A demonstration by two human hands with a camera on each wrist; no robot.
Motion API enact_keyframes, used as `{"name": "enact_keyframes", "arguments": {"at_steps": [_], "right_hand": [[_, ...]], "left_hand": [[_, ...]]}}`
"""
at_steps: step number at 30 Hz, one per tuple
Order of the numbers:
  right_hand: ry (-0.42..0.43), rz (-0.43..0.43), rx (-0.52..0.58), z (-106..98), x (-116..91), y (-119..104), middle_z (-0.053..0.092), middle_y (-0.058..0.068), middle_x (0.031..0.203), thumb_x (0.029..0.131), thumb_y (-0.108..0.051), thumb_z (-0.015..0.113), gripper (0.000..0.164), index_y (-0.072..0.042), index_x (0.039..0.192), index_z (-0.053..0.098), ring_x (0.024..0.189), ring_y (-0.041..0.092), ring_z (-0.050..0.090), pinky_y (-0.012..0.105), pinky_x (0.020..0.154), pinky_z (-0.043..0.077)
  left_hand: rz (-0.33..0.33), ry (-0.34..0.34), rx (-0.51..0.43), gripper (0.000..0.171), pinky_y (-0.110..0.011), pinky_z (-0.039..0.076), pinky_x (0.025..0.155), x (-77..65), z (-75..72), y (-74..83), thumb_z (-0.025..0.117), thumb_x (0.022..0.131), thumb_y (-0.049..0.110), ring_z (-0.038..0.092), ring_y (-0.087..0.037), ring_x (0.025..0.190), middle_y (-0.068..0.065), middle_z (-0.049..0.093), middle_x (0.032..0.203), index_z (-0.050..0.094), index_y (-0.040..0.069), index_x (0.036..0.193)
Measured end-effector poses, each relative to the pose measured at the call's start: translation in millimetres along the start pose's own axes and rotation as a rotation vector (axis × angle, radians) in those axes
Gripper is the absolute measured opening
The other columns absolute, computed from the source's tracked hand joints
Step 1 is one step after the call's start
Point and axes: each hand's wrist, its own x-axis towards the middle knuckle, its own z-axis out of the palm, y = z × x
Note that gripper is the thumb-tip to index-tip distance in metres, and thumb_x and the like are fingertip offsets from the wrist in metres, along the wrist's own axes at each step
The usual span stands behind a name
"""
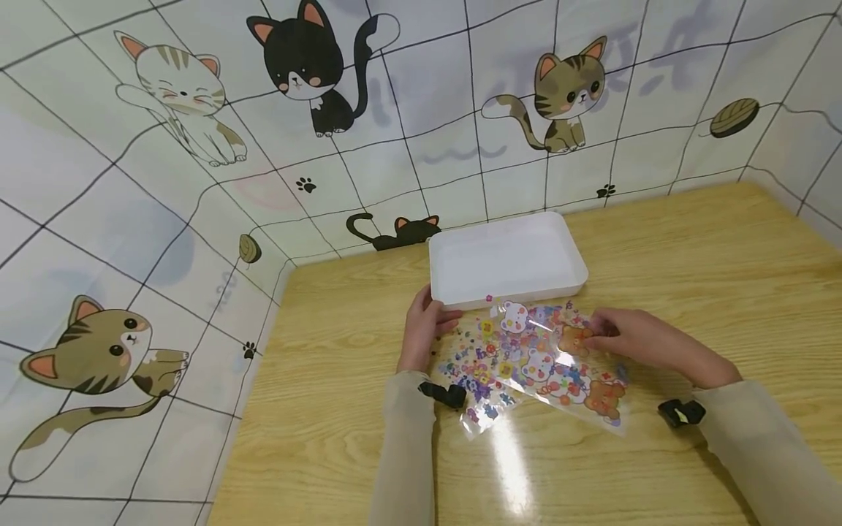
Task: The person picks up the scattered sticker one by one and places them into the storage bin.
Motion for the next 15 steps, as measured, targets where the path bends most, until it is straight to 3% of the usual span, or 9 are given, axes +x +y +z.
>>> {"name": "enact_keyframes", "arguments": {"at_steps": [8, 15], "right_hand": [[-0.030, -0.044, 0.061, 1.4, 1.8, -3.7, 0.057, -0.001, 0.070, 0.088, -0.038, 0.053, 0.024, -0.015, 0.091, 0.059, 0.062, 0.015, 0.052, 0.026, 0.051, 0.044], [-0.054, -0.090, 0.076, 0.8, 0.6, -2.8, 0.054, -0.002, 0.064, 0.090, -0.035, 0.051, 0.022, -0.014, 0.086, 0.059, 0.054, 0.013, 0.049, 0.025, 0.047, 0.041]], "left_hand": [[0.036, 0.025, 0.017, 0.047, -0.035, 0.052, 0.075, -2.9, -1.1, 0.2, 0.046, 0.092, 0.024, 0.061, -0.027, 0.094, -0.002, 0.052, 0.122, 0.033, 0.021, 0.137], [0.057, 0.007, -0.007, 0.046, -0.036, 0.051, 0.076, -3.7, 2.2, -1.6, 0.048, 0.091, 0.022, 0.060, -0.030, 0.095, -0.001, 0.052, 0.121, 0.036, 0.021, 0.136]]}}
